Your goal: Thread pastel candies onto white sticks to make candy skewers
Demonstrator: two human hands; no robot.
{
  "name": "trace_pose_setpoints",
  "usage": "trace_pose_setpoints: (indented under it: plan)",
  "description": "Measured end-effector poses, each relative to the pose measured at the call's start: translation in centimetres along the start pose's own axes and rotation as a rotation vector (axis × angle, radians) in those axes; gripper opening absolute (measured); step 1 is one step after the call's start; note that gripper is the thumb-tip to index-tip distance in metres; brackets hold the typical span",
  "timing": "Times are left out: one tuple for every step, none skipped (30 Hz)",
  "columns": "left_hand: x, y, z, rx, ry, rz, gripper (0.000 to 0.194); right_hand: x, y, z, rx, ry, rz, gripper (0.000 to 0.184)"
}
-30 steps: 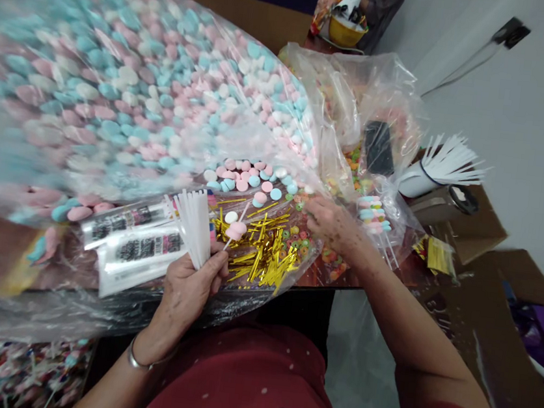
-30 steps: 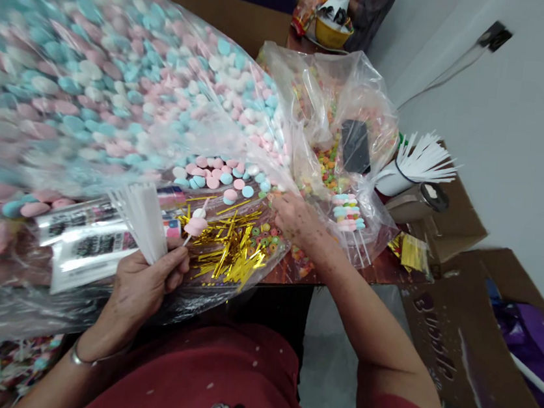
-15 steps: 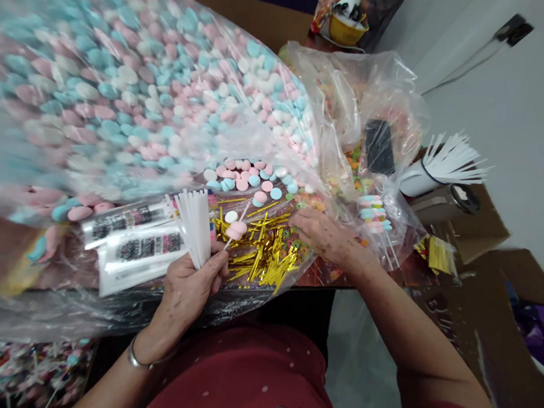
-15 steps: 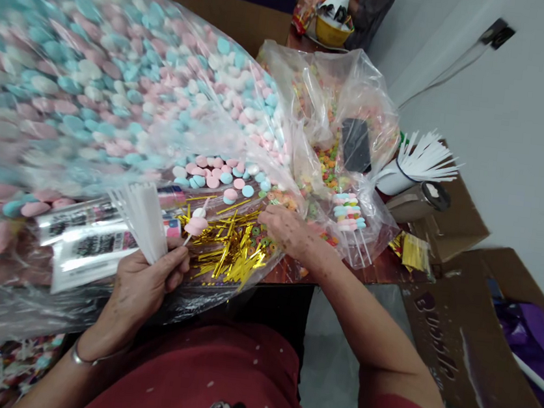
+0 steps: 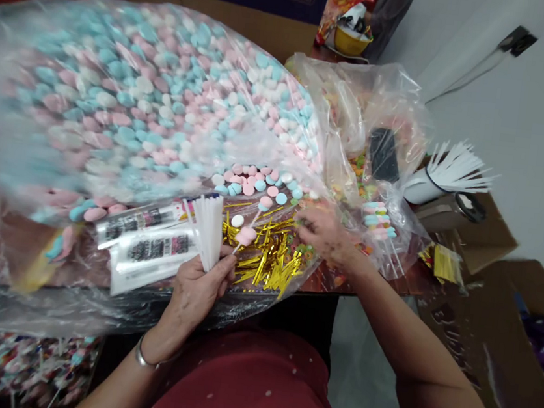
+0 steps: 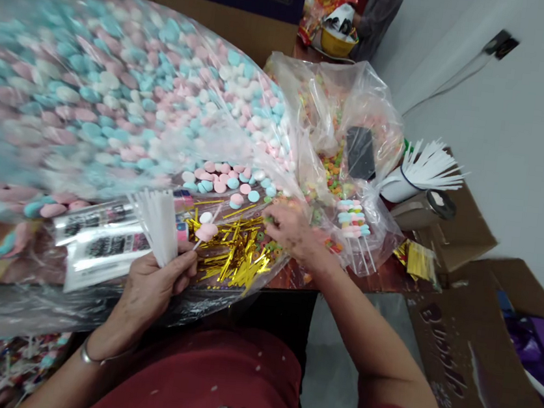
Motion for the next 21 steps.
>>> trace_pose_setpoints:
  plan:
    - [0.0, -0.1, 0.0, -0.017, 0.008, 0.020, 0.029, -0.2, 0.0, 0.0, -0.190, -0.081, -0.058, 0.007]
    - [0.0, -0.1, 0.0, -0.036, 0.016, 0.041, 0.030, -0.3, -0.1, 0.0, -0.378, -0.167, -0.091, 0.011]
    - [0.0, -0.1, -0.1, -0.059, 0.015, 0.058, 0.031, -0.5, -0.3, 0.1, -0.549, -0.249, -0.102, 0.017]
    - [0.0, -0.2, -0.1, -0.086, 0.004, 0.075, 0.031, -0.6, -0.5, 0.2, -0.688, -0.318, -0.098, 0.021]
    - [0.0, -0.2, -0.1, -0.113, -0.016, 0.090, 0.031, -0.7, -0.8, 0.4, -0.789, -0.369, -0.083, 0.025]
    - [0.0, -0.2, -0.1, -0.140, -0.040, 0.102, 0.030, -0.8, -1.0, 0.6, -0.855, -0.407, -0.073, 0.027]
    - [0.0, -0.1, -0.1, -0.165, -0.062, 0.113, 0.029, -0.9, -1.1, 0.8, -0.897, -0.429, -0.071, 0.029]
    - [-0.1, -0.1, 0.0, -0.185, -0.079, 0.122, 0.029, -1.1, -1.2, 1.0, -0.925, -0.441, -0.070, 0.029]
    - [-0.1, -0.1, 0.1, -0.200, -0.090, 0.132, 0.028, -1.2, -1.3, 1.1, -0.943, -0.449, -0.068, 0.029]
    - [-0.2, 0.0, 0.2, -0.211, -0.098, 0.141, 0.028, -1.3, -1.4, 1.2, -0.957, -0.457, -0.068, 0.029]
    - [-0.2, 0.0, 0.3, -0.219, -0.105, 0.147, 0.027, -1.5, -1.5, 1.3, -0.969, -0.465, -0.066, 0.028]
    - [-0.3, 0.0, 0.4, -0.226, -0.112, 0.154, 0.027, -1.6, -1.6, 1.4, -0.980, -0.475, -0.060, 0.028]
    - [-0.3, 0.0, 0.4, -0.232, -0.117, 0.160, 0.027, -1.7, -1.7, 1.5, -0.989, -0.483, -0.054, 0.028]
    - [-0.4, 0.0, 0.4, -0.235, -0.121, 0.165, 0.027, -1.8, -1.8, 1.6, -0.997, -0.485, -0.049, 0.028]
    - [-0.4, 0.0, 0.4, -0.236, -0.122, 0.167, 0.027, -1.9, -1.9, 1.7, -1.003, -0.478, -0.043, 0.027]
    - [-0.4, 0.0, 0.4, -0.236, -0.120, 0.169, 0.027, -2.0, -1.9, 1.9, -1.008, -0.463, -0.037, 0.027]
    - [-0.4, 0.0, 0.5, -0.234, -0.116, 0.168, 0.027, -2.1, -2.0, 2.0, -1.009, -0.444, -0.031, 0.026]
    - [-0.4, 0.0, 0.5, -0.231, -0.111, 0.163, 0.027, -2.1, -2.0, 2.1, -1.006, -0.428, -0.031, 0.026]
    - [-0.4, 0.0, 0.6, -0.226, -0.105, 0.153, 0.027, -2.1, -1.9, 2.2, -0.997, -0.418, -0.035, 0.025]
    - [-0.4, 0.0, 0.6, -0.220, -0.097, 0.141, 0.027, -2.1, -1.8, 2.2, -0.981, -0.413, -0.049, 0.025]
    - [-0.4, 0.0, 0.6, -0.212, -0.089, 0.130, 0.027, -2.0, -1.5, 2.2, -0.958, -0.414, -0.068, 0.024]
Point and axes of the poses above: each hand's wrist, its own x-axis away from the middle knuckle, its own y-axis out of the back of the hand, z = x × y, the point moved 2 cm from there along -x, towards the middle knuckle, and after that the axes turned 9 degrees about -x, right-handed, at the moved point
